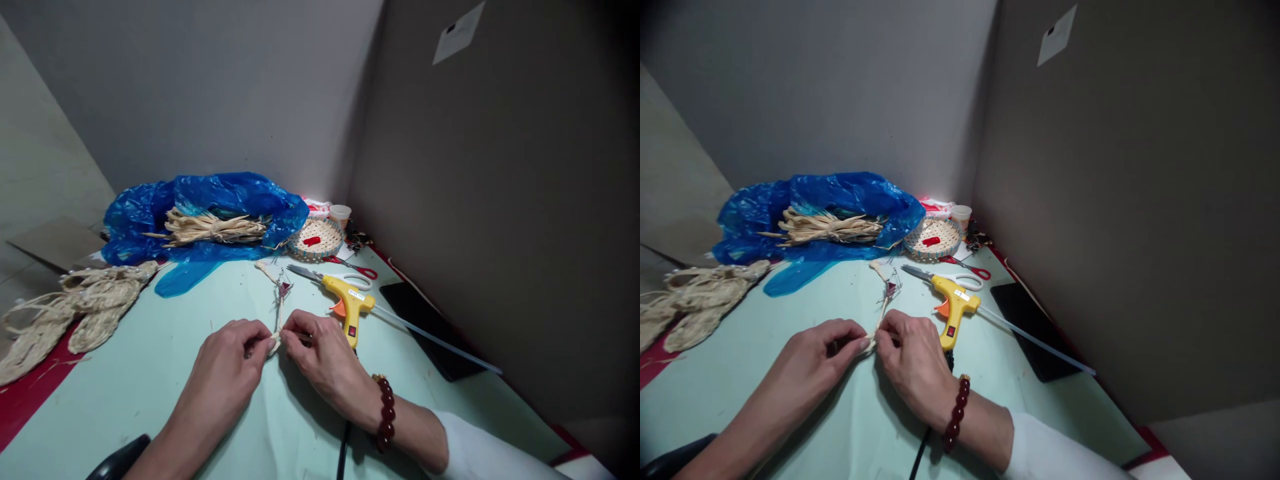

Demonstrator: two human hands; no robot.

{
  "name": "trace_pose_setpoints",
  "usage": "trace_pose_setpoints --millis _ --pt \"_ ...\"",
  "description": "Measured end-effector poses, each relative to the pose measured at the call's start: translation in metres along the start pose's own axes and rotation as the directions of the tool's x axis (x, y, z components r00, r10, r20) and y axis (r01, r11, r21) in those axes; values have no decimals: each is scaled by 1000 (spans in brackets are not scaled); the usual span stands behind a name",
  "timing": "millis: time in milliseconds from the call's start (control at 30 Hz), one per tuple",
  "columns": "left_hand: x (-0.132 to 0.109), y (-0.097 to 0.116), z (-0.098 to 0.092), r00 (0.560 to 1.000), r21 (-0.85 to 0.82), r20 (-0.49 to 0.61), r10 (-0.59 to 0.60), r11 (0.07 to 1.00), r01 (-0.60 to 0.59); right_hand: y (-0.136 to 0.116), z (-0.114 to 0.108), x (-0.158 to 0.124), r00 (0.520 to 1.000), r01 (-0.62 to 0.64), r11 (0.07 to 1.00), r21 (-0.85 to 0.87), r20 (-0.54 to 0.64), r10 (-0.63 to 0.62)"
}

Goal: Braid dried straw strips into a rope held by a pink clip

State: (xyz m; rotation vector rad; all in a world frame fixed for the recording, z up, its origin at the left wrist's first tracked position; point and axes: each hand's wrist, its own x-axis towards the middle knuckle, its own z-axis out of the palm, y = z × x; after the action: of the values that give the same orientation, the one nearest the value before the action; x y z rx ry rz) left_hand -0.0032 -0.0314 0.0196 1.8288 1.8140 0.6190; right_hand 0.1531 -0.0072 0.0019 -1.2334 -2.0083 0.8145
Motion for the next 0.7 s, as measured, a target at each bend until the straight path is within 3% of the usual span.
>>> trace_pose_setpoints --millis 100,200,367,500,600,700 --pt "-3 3 0 997 152 -45 70 986 -63 0 0 1 1000 18 1000 -14 25 -18" --pt "-2 2 -2 995 160 -59 79 985 -68 0 -1 2 998 55 998 -35 37 -54" --pt "5 -6 -3 999 -116 23 -35 993 37 -2 -3 3 995 93 994 -51 44 -91" --pt "6 -9 -5 997 -253 72 -31 966 49 -1 -4 3 994 109 991 -79 30 -107" --pt "-2 -5 0 998 -74 7 55 996 -55 0 -2 3 996 87 995 -46 16 -86" --pt "-15 -2 15 950 239 -94 298 933 -269 2 0 2 1000 24 999 23 2 -24"
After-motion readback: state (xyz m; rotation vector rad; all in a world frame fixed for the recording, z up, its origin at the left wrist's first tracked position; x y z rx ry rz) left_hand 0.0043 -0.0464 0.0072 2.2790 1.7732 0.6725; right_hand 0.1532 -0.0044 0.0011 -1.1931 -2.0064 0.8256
